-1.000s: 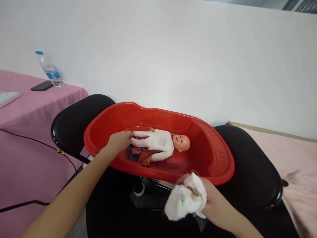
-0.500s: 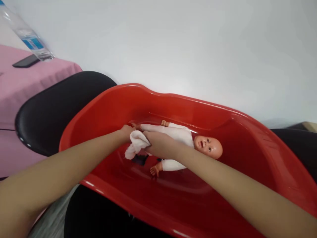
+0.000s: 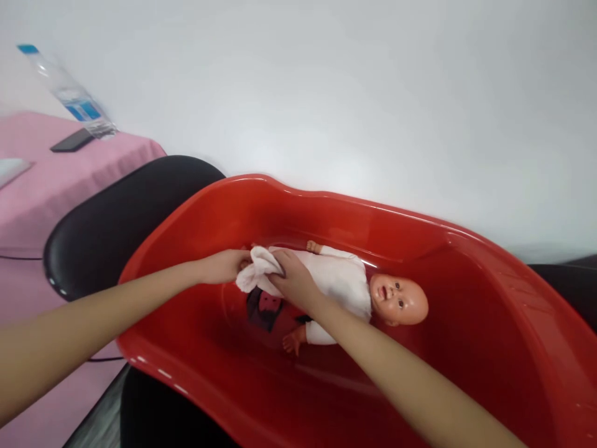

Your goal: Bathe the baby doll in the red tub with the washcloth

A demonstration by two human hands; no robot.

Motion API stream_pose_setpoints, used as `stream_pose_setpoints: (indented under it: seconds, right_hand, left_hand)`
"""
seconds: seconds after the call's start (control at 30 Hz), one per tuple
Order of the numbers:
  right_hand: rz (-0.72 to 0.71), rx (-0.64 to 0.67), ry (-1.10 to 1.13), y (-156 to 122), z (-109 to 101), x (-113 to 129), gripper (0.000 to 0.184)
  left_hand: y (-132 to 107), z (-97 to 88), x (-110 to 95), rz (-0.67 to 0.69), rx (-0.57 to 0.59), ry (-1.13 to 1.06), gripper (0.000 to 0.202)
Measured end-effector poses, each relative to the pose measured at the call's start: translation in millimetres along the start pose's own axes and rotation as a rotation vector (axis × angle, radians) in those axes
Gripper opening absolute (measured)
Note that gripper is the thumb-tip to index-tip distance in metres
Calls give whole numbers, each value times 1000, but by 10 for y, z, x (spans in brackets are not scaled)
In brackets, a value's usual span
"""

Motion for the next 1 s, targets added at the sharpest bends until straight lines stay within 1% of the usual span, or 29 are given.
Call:
stream_pose_setpoints:
  seconds: [0.07, 0.13, 0.17, 0.23, 0.3, 0.33, 0.4, 0.47, 0.53, 0.6, 0.67, 0.73, 0.83, 0.9, 0.97, 1.0]
  right_hand:
    - [18, -89, 106, 18, -44, 69, 14]
    - [51, -109, 249, 46, -87, 154, 15]
    - [64, -102, 327, 62, -114, 208, 18]
    - [63, -87, 433, 92, -189, 348, 21]
    - [6, -47, 462, 114, -274, 528, 19]
    - [-35, -5, 453, 117, -308, 624, 19]
    - [-90, 106, 365, 99, -345, 789, 21]
    - [-86, 190, 206, 56, -351, 874, 26]
    - [-63, 222, 56, 10, -340, 875, 26]
    - [-113, 231, -6, -24, -308, 844, 27]
    - [-208, 183, -17, -38, -280, 796, 32]
    - [-241, 80, -6, -33, -272, 726, 40]
    - [-192, -26, -18, -18, -255, 635, 40]
    - [-165, -75, -9, -10, -256, 613, 37]
    - [-143, -148, 48, -4, -287, 610, 37]
    - [-145, -165, 90, 0, -302, 617, 37]
  left_hand:
    - [-194, -55, -112, -116, -106, -34, 34]
    - [-380, -82, -269, -198, -207, -54, 30]
    - [-459, -75, -360, -205, -239, -72, 29]
    - [-577, -19, -523, -172, -271, -108, 30]
    - [-647, 71, -623, -89, -316, -142, 29]
    - [-669, 119, -643, -34, -357, -155, 28]
    - [-698, 211, -643, 89, -444, -168, 25]
    - [-714, 282, -614, 179, -515, -172, 19]
    - [-718, 326, -587, 190, -542, -166, 18]
    - [-716, 348, -591, 192, -536, -174, 21]
    - [-714, 361, -604, 192, -512, -222, 24]
    - [-713, 372, -596, 170, -511, -292, 21]
    - [-711, 395, -568, 135, -549, -337, 17]
    - [-703, 412, -568, 137, -572, -346, 19]
    - [-696, 418, -578, 132, -596, -359, 22]
    - [-697, 415, -585, 129, -610, -367, 22]
Point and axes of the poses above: each hand's wrist, its own y-axis towards the middle knuckle, its own z-axis out of the palm, x = y × z, the point moved 4 cm from there along y, towards the middle knuckle, and after that the axes turned 1 degree about -y, right-handed, at the moved point
